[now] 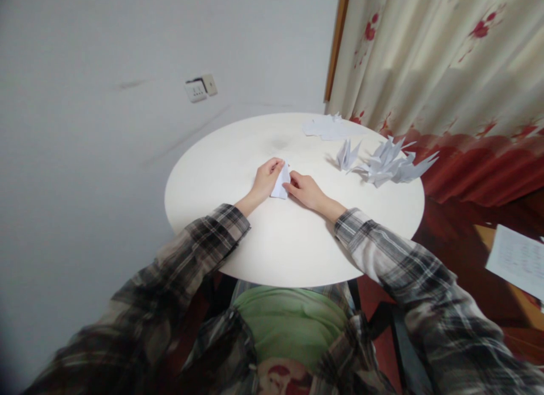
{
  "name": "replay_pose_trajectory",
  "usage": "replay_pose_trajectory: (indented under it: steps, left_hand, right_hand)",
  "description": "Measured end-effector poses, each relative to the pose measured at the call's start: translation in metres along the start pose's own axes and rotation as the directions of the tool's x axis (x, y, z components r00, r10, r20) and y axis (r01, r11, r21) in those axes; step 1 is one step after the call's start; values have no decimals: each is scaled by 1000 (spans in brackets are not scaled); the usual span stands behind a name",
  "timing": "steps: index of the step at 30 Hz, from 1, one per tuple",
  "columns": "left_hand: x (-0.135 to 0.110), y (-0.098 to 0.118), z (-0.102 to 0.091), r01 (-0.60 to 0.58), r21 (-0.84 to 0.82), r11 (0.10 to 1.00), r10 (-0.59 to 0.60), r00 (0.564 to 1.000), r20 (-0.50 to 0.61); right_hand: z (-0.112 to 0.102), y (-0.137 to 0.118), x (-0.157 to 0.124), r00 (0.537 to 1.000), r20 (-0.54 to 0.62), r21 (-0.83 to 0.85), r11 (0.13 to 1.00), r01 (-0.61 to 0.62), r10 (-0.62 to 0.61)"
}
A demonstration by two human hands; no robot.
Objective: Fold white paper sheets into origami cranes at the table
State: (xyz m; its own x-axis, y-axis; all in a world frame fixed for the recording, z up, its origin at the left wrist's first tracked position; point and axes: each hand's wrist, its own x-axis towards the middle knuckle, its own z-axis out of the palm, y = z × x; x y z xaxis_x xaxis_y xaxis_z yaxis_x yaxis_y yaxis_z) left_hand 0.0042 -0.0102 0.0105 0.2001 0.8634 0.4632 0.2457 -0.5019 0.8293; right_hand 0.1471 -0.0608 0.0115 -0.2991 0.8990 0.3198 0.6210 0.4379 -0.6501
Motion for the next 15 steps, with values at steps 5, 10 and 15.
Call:
replay_pose_trajectory:
  steps: [5, 10, 15]
  left_hand:
    - [0, 1, 0, 4, -13, 1000, -5, 1000, -7]
    - [0, 0, 1, -6, -20, 1000, 7, 1000, 19]
    - [0, -3, 2, -9, -3, 1000, 9, 999, 38]
  right_hand:
    - [0, 0, 0, 1000, -5, 5, 1000, -7, 7]
    - [0, 2, 1, 998, -60, -27, 999, -19, 17]
    - [0, 5, 2, 993, -115, -87, 995, -49, 39]
